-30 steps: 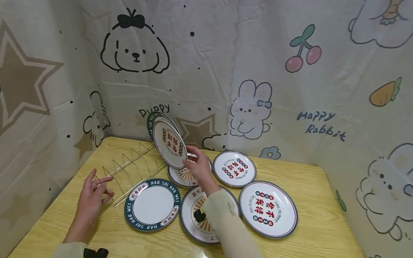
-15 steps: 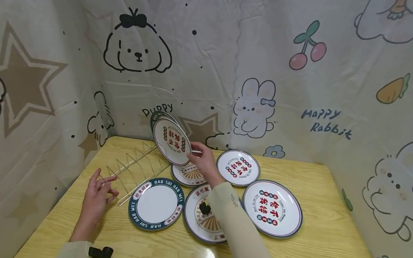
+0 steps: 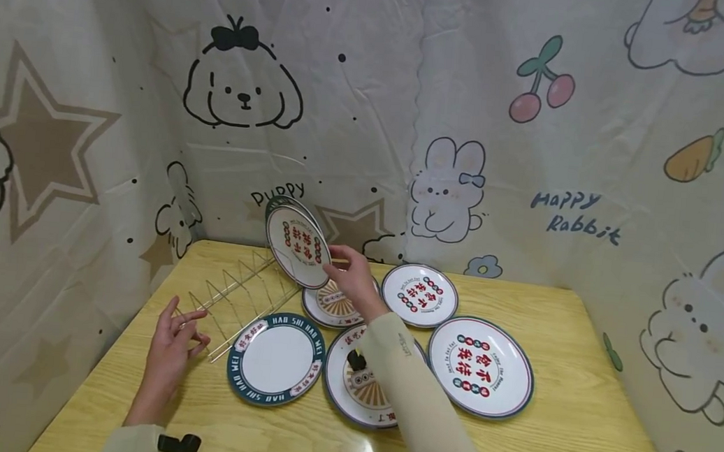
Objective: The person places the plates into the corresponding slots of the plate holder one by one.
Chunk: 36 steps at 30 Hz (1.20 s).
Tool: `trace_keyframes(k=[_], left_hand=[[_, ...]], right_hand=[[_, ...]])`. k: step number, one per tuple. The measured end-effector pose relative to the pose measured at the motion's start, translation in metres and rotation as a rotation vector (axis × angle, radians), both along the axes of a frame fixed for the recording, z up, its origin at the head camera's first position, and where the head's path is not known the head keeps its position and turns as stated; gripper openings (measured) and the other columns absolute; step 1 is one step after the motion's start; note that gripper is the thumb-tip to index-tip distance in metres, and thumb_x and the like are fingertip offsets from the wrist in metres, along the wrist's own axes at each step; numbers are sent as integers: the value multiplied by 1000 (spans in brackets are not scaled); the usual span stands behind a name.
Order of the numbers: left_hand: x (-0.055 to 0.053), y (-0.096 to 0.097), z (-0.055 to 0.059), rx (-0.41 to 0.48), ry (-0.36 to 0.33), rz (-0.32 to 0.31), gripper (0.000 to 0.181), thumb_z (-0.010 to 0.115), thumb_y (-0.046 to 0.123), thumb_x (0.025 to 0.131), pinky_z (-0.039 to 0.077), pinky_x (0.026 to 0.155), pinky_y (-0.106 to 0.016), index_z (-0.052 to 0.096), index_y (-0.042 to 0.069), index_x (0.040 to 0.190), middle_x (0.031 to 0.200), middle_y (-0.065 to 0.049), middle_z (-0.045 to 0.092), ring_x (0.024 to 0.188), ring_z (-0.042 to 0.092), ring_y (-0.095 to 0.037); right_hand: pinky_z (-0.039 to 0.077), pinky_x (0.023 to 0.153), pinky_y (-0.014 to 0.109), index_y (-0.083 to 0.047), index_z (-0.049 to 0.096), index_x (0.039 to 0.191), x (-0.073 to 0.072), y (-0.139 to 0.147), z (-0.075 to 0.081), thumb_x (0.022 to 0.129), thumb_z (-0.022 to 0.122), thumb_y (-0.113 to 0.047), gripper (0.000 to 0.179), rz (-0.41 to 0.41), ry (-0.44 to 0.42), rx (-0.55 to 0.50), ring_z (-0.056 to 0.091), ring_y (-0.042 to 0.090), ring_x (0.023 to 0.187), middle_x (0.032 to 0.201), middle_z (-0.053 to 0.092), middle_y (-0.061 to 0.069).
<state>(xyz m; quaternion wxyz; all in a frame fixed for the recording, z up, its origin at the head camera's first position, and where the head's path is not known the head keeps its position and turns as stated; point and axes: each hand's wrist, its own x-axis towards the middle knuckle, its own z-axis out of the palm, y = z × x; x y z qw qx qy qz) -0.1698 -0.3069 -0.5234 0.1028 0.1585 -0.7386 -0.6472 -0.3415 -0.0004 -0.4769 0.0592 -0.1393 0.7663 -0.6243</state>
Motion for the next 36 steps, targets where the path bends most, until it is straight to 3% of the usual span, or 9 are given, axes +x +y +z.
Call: trace_keyframes(k=[14, 31, 36], left_hand=[[-3, 0, -3, -13, -12, 29, 68, 38, 19, 113, 58, 79, -15, 1, 36, 167, 134, 8, 54, 86, 63, -5], [-1, 0, -2, -13, 23, 9, 68, 39, 18, 112, 58, 80, -16, 2, 31, 168, 128, 12, 55, 85, 64, -6], [-2, -3, -4, 1, 13, -9, 70, 39, 17, 112, 58, 80, -17, -1, 32, 168, 133, 8, 54, 85, 65, -7]], right_hand=[[58, 97, 35, -20, 67, 136, -4, -16, -2, 101, 68, -16, 35, -63, 15, 22, 62, 25, 123, 133, 65, 5], [59, 97, 36, -14, 67, 135, -6, -38, -19, 101, 68, -14, 34, -128, 48, -29, 65, 26, 120, 130, 68, 8], [58, 99, 36, -15, 67, 134, -5, -42, -22, 101, 68, -13, 33, -160, 34, -18, 65, 25, 121, 132, 68, 6]])
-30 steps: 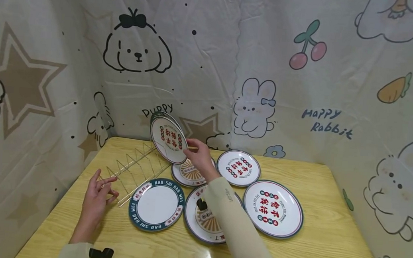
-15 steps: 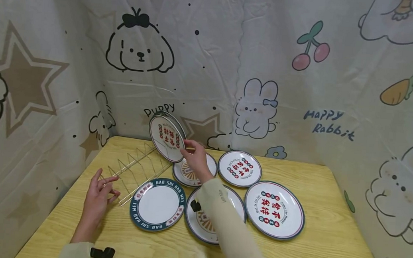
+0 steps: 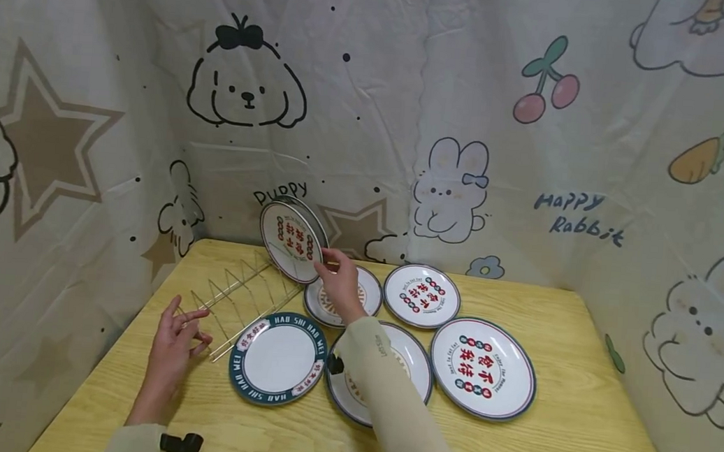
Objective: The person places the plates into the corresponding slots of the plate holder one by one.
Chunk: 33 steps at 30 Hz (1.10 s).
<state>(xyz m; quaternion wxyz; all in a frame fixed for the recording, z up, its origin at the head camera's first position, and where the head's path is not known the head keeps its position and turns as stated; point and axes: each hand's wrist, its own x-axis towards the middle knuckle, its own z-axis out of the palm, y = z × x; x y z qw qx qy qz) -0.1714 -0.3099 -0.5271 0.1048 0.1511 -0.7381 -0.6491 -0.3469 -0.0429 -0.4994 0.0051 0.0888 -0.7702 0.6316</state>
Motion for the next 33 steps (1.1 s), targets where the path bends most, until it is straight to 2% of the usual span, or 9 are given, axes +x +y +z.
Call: trace_keyframes(k=[4, 8, 11, 15, 19, 28, 33], left_hand=[[-2, -2, -2, -29, -1, 6, 69, 39, 19, 112, 58, 80, -16, 0, 31, 168, 134, 7, 54, 85, 65, -8], [-4, -2, -1, -42, 17, 4, 69, 40, 21, 112, 58, 80, -15, 0, 30, 168, 128, 15, 56, 85, 64, -8], [-5, 0, 0, -18, 20, -6, 70, 41, 20, 112, 58, 80, -16, 0, 31, 168, 125, 18, 56, 86, 64, -8], [-5, 2, 0, -7, -1, 8, 70, 40, 18, 112, 58, 80, -16, 0, 34, 167, 126, 16, 55, 86, 64, -8], [-5, 3, 0, -22, -26, 20, 70, 39, 18, 112, 58, 80, -16, 0, 34, 167, 129, 14, 55, 86, 64, -7], [0, 4, 3, -32, -21, 21, 69, 39, 19, 112, 58, 80, -16, 0, 33, 168, 127, 16, 55, 87, 63, -6], [1, 5, 3, -34, -18, 24, 68, 39, 20, 113, 58, 80, -15, 1, 33, 167, 131, 11, 55, 88, 63, -6]], right_hand=[[57, 100, 36, -14, 67, 134, 1, -4, 0, 101, 68, -13, 33, -21, 5, 13, 66, 25, 120, 131, 69, 7], [58, 100, 37, -12, 69, 132, 0, -8, 0, 101, 68, -11, 31, -65, 24, 8, 67, 26, 116, 127, 71, 9], [59, 96, 34, -10, 71, 129, -1, -12, -4, 100, 69, -9, 29, -104, 18, -29, 67, 25, 112, 123, 72, 10], [60, 91, 31, -9, 71, 126, -1, -18, -9, 99, 70, -9, 28, -135, 1, -65, 68, 23, 107, 117, 72, 10], [59, 90, 29, -10, 71, 126, 0, -21, -11, 98, 71, -9, 27, -153, -17, -57, 67, 22, 106, 116, 71, 9], [59, 94, 30, -9, 69, 128, 3, -18, -9, 99, 69, -6, 30, -116, -7, -31, 68, 25, 110, 120, 70, 11], [59, 95, 31, -8, 69, 130, 5, -12, -8, 98, 68, -4, 32, -71, 12, -9, 69, 25, 112, 122, 71, 11]])
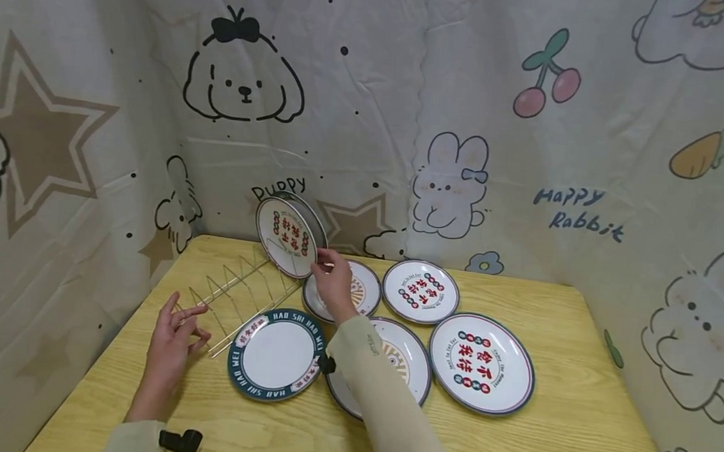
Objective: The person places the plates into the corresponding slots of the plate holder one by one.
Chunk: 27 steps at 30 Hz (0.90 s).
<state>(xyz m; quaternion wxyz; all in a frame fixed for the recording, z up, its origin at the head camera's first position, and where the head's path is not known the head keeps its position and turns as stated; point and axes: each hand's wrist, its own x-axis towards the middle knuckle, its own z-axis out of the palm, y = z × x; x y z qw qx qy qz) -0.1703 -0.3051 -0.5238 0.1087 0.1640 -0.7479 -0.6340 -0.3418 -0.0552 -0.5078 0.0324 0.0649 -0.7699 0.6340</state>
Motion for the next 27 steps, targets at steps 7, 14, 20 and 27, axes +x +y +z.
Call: trace_keyframes(k=[7, 14, 20, 27], left_hand=[[1, 0, 1, 6, 15, -12, 68, 39, 21, 112, 58, 80, -15, 2, 31, 168, 127, 17, 55, 88, 63, -5], [1, -1, 1, 2, 8, -23, 68, 40, 22, 112, 58, 79, -15, 1, 32, 168, 125, 21, 56, 87, 64, -4], [-2, -1, 0, -5, -8, -18, 68, 40, 24, 113, 58, 79, -14, 0, 34, 167, 127, 19, 55, 88, 64, -5], [-1, 0, 1, 18, -2, -8, 68, 40, 21, 112, 58, 78, -14, 2, 33, 167, 124, 19, 55, 86, 64, -5]], right_hand=[[60, 90, 30, -10, 69, 131, 6, 20, 3, 98, 66, -3, 33, 52, -3, 29, 69, 24, 109, 122, 71, 10], [61, 86, 29, -8, 68, 133, 15, 46, 16, 100, 66, -7, 33, 92, -21, 57, 70, 26, 104, 122, 71, 13], [61, 90, 32, -7, 66, 137, 26, 80, 27, 101, 66, -9, 36, 143, -33, 65, 69, 29, 109, 123, 70, 14], [59, 96, 36, -7, 65, 138, 48, 127, 40, 101, 64, -7, 37, 192, -36, 61, 67, 30, 114, 127, 67, 18]])
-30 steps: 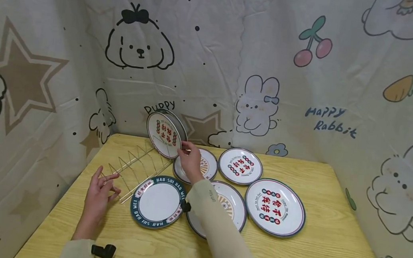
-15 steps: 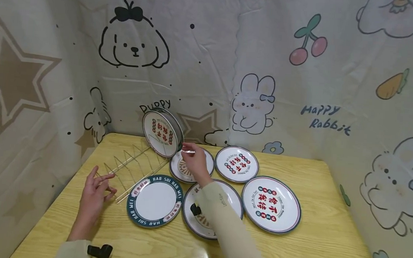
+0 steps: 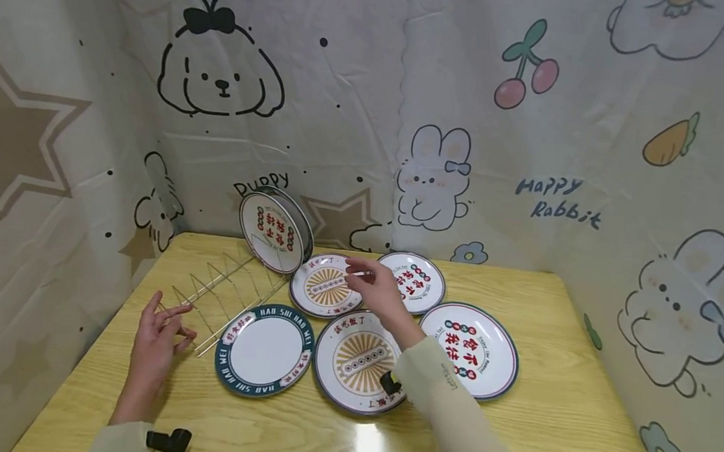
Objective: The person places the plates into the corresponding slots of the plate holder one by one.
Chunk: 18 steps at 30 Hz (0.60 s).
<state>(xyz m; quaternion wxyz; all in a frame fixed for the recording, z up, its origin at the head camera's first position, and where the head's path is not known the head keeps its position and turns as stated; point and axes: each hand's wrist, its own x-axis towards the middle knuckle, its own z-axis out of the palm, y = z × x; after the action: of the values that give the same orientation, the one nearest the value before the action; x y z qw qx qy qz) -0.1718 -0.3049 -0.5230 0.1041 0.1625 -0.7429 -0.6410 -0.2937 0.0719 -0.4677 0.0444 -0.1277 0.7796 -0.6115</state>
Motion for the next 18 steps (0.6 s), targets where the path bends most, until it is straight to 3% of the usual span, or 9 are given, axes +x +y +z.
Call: trace_keyframes(k=[5, 11, 15, 18], left_hand=[[1, 0, 0, 19, 10, -6, 68, 40, 21, 112, 58, 78, -14, 2, 33, 167, 124, 19, 56, 86, 64, -5], [2, -1, 0, 27, 28, -2, 68, 41, 21, 112, 58, 78, -14, 3, 32, 167, 123, 19, 56, 85, 64, -5], [2, 0, -2, 39, 38, -12, 68, 41, 22, 112, 58, 77, -14, 3, 32, 168, 123, 19, 56, 84, 65, -5], [2, -1, -4, 25, 36, -7, 68, 41, 23, 112, 58, 78, -14, 3, 33, 167, 124, 19, 56, 85, 65, -6]], right_hand=[[58, 96, 38, -7, 63, 140, 16, 40, 1, 102, 64, -9, 37, -14, 7, 44, 65, 30, 117, 131, 65, 19], [56, 100, 36, -7, 60, 142, 34, 95, 1, 104, 61, -10, 38, -92, -39, 96, 64, 32, 121, 134, 63, 18], [57, 98, 28, -7, 56, 146, 49, 139, 5, 106, 59, -11, 41, -163, -70, 118, 64, 31, 122, 138, 60, 19], [56, 94, 19, -3, 52, 148, 60, 172, 9, 106, 58, -10, 43, -217, -58, 125, 66, 20, 119, 141, 57, 21]])
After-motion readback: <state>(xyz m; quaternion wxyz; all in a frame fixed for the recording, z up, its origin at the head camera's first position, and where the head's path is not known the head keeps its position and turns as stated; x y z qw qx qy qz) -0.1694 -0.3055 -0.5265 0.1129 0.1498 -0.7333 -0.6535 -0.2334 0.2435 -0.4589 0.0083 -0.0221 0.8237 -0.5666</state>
